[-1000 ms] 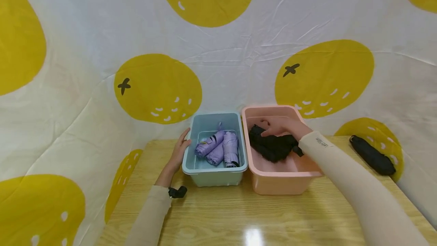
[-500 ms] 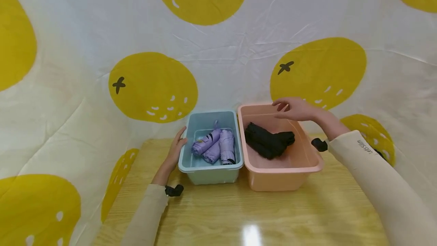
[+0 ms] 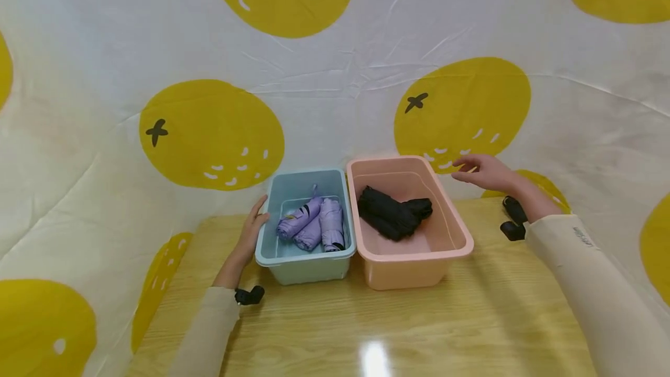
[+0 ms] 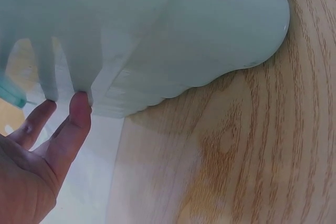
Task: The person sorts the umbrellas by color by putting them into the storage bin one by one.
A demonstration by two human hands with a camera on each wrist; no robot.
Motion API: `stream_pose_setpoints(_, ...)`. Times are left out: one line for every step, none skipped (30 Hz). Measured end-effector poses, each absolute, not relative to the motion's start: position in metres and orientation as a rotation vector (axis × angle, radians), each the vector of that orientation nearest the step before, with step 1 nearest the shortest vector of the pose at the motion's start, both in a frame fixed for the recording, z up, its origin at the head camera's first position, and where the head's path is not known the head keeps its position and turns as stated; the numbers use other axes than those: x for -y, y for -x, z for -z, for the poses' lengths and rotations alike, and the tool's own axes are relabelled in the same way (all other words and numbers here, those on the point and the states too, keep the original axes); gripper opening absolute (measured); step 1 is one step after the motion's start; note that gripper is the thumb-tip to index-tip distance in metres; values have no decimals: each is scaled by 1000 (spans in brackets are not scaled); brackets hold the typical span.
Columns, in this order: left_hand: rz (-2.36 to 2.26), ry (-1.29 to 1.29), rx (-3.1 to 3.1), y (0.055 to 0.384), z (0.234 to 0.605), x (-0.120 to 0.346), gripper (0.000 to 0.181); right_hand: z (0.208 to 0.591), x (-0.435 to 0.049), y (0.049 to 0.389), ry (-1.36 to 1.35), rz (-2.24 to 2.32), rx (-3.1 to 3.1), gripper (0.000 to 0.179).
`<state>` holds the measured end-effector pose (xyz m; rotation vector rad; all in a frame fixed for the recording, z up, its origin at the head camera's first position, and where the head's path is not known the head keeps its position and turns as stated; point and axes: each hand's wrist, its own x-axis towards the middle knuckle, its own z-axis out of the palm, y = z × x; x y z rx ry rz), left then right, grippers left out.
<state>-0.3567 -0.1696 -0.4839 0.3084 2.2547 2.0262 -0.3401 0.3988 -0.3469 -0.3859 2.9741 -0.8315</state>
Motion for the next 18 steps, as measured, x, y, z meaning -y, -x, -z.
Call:
stream_pose_setpoints(-2024,-316,-2255,357,484,170,57,351,-407,340,351,846,-2967,54)
stream_pose_setpoints(-2024,-320,-2258,357,483,170,58,356,-416,340,318,860,-2957,55)
stream_pose_setpoints(-2028,-319,-2258,357,483,169,57,360,-425,340,279,884,-2941,57)
stream_pose_setpoints(-2028,-323,-2261,358,483,169,58,366,-434,340,246,897,-2927,59)
stream_pose_setpoints(-2025,-324,-2266,359,484,169,58,371,-444,340,216,902,-2914,61)
stream_pose_setpoints(-2026,-326,-2266,359,484,169,58,376,-453,340,190,902,-2907,63)
stream_pose_setpoints(-2031,-326,-2258,360,485,169,58,382,-463,339,165,886,-2910,64)
stream_pose_setpoints(-2035,-327,-2251,361,485,169,57,388,-472,339,149,883,-2917,65)
stream_pose_setpoints(-2039,-329,-2243,361,486,169,57,394,-481,338,128,866,-2925,66)
stream_pose_setpoints(-2038,-335,-2235,363,488,170,57,400,-490,337,115,830,-2943,67)
stream_pose_setpoints(-2040,-332,-2230,364,490,171,57,406,-499,335,97,802,-2955,68)
stream_pose_setpoints(-2046,-329,-2228,365,493,172,56,413,-506,334,78,775,-2966,70)
stream_pose_setpoints(-2046,-327,-2234,367,496,173,56,419,-513,333,55,740,-2976,72)
stream_pose_setpoints(-2041,-331,-2248,369,500,174,56,424,-519,331,33,713,-2981,74)
stream_pose_setpoints(-2036,-333,-2262,370,504,175,55,430,-525,329,9,678,-2982,76)
stream_pose_setpoints(-2031,-334,-2280,372,508,176,55,434,-530,326,1,649,-2988,77)
stream_pose_setpoints(-2028,-341,-2296,372,511,176,54,439,-536,324,-7,630,-2994,79)
stream_pose_setpoints(-2027,-351,-2305,373,513,175,54,444,-541,321,-7,605,-3001,79)
